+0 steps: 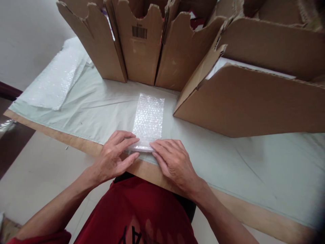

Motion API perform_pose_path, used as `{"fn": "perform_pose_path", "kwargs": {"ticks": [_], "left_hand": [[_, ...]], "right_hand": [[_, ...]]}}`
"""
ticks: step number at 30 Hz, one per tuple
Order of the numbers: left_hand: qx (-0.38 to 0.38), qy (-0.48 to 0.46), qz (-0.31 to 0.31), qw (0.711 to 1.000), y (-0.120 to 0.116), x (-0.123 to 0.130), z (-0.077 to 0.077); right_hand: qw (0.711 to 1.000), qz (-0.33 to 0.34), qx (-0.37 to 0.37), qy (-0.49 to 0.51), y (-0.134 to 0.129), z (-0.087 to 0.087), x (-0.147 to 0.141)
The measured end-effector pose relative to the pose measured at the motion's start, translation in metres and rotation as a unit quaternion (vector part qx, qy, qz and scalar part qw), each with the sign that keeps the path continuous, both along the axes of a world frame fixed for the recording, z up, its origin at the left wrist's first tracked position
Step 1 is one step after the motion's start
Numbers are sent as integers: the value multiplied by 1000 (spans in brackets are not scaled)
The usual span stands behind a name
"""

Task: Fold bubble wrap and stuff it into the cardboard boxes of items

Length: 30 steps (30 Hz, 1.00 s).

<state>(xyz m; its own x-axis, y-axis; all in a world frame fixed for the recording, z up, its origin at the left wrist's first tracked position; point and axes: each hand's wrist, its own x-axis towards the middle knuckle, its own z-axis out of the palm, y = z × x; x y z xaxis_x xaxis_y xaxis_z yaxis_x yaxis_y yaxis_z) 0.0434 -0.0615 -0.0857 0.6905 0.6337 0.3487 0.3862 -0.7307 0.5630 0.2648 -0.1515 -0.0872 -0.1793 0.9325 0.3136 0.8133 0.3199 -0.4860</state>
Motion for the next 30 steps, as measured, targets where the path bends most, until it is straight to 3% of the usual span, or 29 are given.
{"fn": "perform_pose_path", "kwargs": {"ticks": [2,5,10,15,19,22,24,28,30], "left_hand": [[-18,-3,-32,999,-2,-4,2],[-35,-3,-14,999,0,-2,0],[-14,16,57,998,14,13,-8],[4,10,82,997,18,19,-13],[15,-18,27,999,9,11,-5],[-10,-19,-35,999,3,6,2],[-21,-14,-35,999,4,8,1],[9,15,17,1000,16,25,-11],[28,38,37,998,23,36,-15]], "right_hand": [[998,7,-57,38,-1,5,3],[992,-13,-109,61,0,10,5],[994,-101,46,0,2,4,5],[996,-22,35,-83,4,-5,4],[999,-14,-10,-29,3,3,7],[995,-10,-94,21,-2,13,10],[993,-22,-113,22,-5,16,11],[995,-95,-17,-38,-11,11,8],[992,-101,10,-70,-12,7,5]]}}
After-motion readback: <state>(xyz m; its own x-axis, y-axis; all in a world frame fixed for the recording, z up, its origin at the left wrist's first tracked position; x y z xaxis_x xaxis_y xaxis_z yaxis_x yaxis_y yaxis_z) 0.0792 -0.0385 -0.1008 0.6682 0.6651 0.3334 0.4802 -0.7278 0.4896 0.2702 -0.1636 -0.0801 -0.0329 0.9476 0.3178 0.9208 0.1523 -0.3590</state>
